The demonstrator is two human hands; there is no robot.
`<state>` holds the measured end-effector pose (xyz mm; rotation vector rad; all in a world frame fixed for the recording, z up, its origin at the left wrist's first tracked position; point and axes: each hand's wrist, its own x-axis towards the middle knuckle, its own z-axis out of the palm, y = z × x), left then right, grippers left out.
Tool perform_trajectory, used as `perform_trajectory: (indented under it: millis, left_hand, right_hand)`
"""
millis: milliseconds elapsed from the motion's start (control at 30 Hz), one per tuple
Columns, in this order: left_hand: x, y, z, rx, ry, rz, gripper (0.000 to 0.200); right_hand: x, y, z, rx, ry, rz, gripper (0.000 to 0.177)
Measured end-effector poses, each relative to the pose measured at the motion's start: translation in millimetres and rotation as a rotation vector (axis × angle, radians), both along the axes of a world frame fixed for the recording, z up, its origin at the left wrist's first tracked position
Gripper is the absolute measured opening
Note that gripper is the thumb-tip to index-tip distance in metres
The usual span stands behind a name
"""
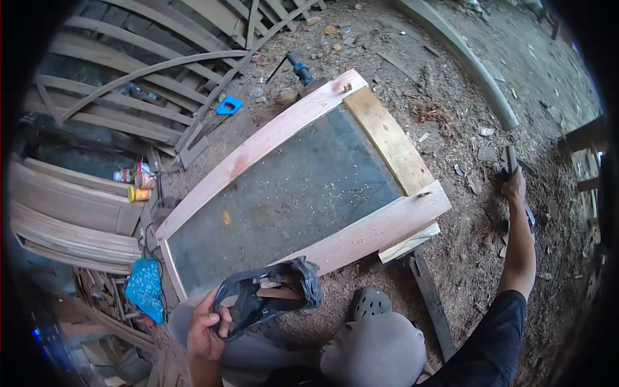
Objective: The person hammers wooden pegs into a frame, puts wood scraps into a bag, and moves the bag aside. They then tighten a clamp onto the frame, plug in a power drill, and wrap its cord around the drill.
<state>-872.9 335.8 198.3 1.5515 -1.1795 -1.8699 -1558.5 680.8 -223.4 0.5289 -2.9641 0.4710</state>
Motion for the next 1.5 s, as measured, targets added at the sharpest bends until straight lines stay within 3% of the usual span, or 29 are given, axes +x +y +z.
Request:
perform_trajectory:
  millis: [67,100,167,200,267,300,400,433,533,600,633,700,767,867,900,933,1033,1100,1233,1367,1500]
  left_hand:
    - [-0.9,-1.5,2.2,0.019,0.021,0.019,0.076]
    - [1.6,-1.6,3.2,0.008,0.014,0.023,0.075]
    - [13.5,-3.1,2.9,0.007,0.043,0.015,0.076]
    - [18.8,-3.5,1.8,-0.004,0.088,0.030,0.076]
    - [18.3,-5.2,2.7,0.089,0.137,0.025,0.076]
    - [18.1,-5.3,3.5,0.074,0.189,0.072,0.076]
    - [34.8,-16.2,-1.5,0.095,0.223,0.073,0.069]
    - [44.3,-26.0,-0.3,0.144,0.286,0.009,0.058]
    - [66.3,-55.8,-8.2,0.293,0.427,-0.137,0.035]
    - [59.1,-59.5,-12.5,0.347,0.514,-0.199,0.025]
    - [42.5,-50.0,-13.0,0.331,0.519,-0.157,0.018]
    - [41.2,-60.7,-16.2,0.323,0.522,-0.148,0.009]
    - [52.5,-76.9,-23.9,0.286,0.523,-0.178,0.015]
    - [57.7,-78.0,-23.6,0.276,0.566,-0.214,0.011]
    - [61.6,-78.7,-24.4,0.267,0.562,-0.211,0.011]
    - [58.1,-75.4,-21.9,0.257,0.554,-0.204,0.011]
    - [65.9,-61.2,-8.8,0.233,0.561,-0.177,0.009]
    - [70.4,-51.1,-4.7,0.238,0.563,-0.184,0.015]
    - [82.5,-45.3,-3.0,0.189,0.504,-0.106,0.022]
    - [88.2,-48.1,-7.1,0.195,0.487,-0.131,0.022]
    - [88.7,-52.5,-6.7,0.227,0.531,-0.158,0.019]
  right_hand:
    - [10.6,-2.2,12.6,-0.015,-0.036,-0.045,0.044]
    - [16.8,-1.0,13.5,-0.063,0.020,0.044,0.040]
    - [26.4,6.8,22.8,-0.043,0.108,0.190,0.025]
    - [33.6,9.8,30.5,0.091,0.121,0.185,0.021]
    - [74.5,8.8,79.7,0.138,0.109,0.229,0.027]
    - [101.8,6.8,108.4,0.041,0.210,0.323,0.026]
    - [164.8,25.7,162.9,0.200,0.043,0.323,0.014]
    - [190.6,40.3,168.9,0.245,-0.048,0.229,0.015]
    - [277.9,59.6,213.4,0.063,-0.177,0.218,0.017]
    - [330.0,55.0,253.5,0.026,-0.380,-0.001,0.023]
    - [346.9,54.5,265.5,0.026,-0.644,-0.206,0.029]
    - [373.9,60.1,262.5,-0.123,-0.733,-0.303,0.034]
    - [388.1,50.3,266.6,-0.191,-0.848,-0.400,0.038]
    - [401.6,43.2,234.1,-0.227,-0.893,-0.229,0.030]
    - [403.1,40.0,218.0,-0.216,-0.810,-0.133,0.025]
    - [401.0,23.1,236.8,-0.186,-0.798,-0.085,0.026]
    - [416.1,10.3,223.9,-0.097,-0.737,-0.066,0.027]
    - [432.2,12.8,208.8,-0.192,-0.498,-0.095,0.030]
    - [434.5,26.6,191.7,-0.240,-0.510,-0.271,0.029]
    - [405.7,44.4,159.1,-0.133,-0.374,-0.137,0.024]
    - [363.8,56.6,126.2,0.004,-0.420,-0.047,0.021]
